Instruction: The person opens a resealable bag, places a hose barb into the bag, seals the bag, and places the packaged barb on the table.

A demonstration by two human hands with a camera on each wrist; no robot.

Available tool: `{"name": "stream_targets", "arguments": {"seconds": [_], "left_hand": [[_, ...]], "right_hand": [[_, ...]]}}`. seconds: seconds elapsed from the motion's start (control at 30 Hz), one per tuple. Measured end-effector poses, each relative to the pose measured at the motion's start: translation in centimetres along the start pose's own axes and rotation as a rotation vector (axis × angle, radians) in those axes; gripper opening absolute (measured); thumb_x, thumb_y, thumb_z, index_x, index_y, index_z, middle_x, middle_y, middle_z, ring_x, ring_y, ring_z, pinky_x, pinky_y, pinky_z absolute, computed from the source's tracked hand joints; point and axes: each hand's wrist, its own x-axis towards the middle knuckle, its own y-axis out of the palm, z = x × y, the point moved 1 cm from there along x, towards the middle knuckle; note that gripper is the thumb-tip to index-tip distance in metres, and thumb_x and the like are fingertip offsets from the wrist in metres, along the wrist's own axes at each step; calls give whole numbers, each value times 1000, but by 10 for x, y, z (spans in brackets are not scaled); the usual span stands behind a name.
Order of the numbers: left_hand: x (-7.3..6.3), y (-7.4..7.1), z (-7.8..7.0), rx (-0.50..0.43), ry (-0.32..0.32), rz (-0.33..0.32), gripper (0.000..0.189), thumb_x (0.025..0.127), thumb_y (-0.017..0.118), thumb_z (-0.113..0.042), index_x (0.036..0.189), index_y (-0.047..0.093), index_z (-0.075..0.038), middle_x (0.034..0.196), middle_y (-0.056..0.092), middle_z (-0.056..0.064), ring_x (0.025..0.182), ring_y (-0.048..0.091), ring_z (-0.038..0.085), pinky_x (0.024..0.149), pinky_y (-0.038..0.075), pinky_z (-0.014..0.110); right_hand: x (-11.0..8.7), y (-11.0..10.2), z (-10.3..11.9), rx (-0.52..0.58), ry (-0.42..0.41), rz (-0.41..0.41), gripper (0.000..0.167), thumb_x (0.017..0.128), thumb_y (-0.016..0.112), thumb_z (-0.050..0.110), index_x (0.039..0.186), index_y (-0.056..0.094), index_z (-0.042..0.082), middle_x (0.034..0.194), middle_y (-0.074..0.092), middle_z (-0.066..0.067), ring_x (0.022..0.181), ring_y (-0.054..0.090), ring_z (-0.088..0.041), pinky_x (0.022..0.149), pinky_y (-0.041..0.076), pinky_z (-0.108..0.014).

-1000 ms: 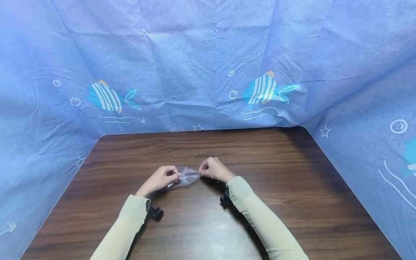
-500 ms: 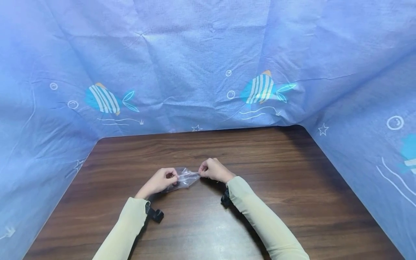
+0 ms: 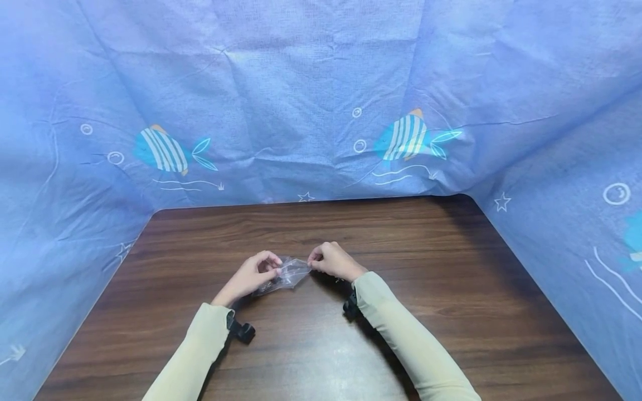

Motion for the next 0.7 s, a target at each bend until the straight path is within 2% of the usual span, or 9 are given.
{"name": "stream_targets", "arguments": {"seconds": [0.1,0.23,0.3,0.43,0.47,0.57,0.7], "left_hand": [[1,4,-1,-2,84,-1,27,87,62,-2,113,67,-10,112,59,9,79,54,11,71,45,22],[3,9,-1,-21,148,45,43,88,55,3,130,60,-9,136,52,12,87,55,16,75,46,25],[3,11,-2,-27,136,71,48,90,51,2,135,56,-11,142,49,11,99,56,20,82,45,28],[3,15,-2,-49,38,127,50,96,43,-2,142,49,-20,147,45,5,118,49,20,91,38,35],[3,16,-2,-50,17,135,50,96,42,-4,143,48,-22,147,45,4,118,48,20,91,37,36],[3,18,-2,-44,-15,141,45,100,43,-12,144,47,-23,141,50,5,103,53,19,85,40,34],[4,22,-2,-37,-29,117,47,97,58,-30,142,49,-21,104,62,7,75,52,14,65,44,28]], "right_hand": [[1,0,0,2,-12,-9,9,89,67,13,87,74,8,68,66,0,57,53,-3,51,46,-21],[2,-1,1,0,-29,-9,10,89,67,13,88,74,7,66,64,2,56,53,-3,51,46,-21],[2,-1,2,1,-30,-10,10,89,67,13,88,74,7,66,64,3,56,53,-4,51,46,-21],[3,0,3,15,-19,-7,10,89,67,13,88,74,7,65,63,3,55,53,-4,51,46,-22],[3,0,4,15,-19,-7,10,89,67,13,88,74,6,66,63,3,55,53,-5,51,47,-22],[3,0,4,12,-19,-4,10,89,67,14,88,74,6,66,64,3,55,53,-4,51,47,-22],[2,0,7,13,-21,7,11,89,67,14,90,74,5,68,65,2,55,53,-4,52,47,-21]]}}
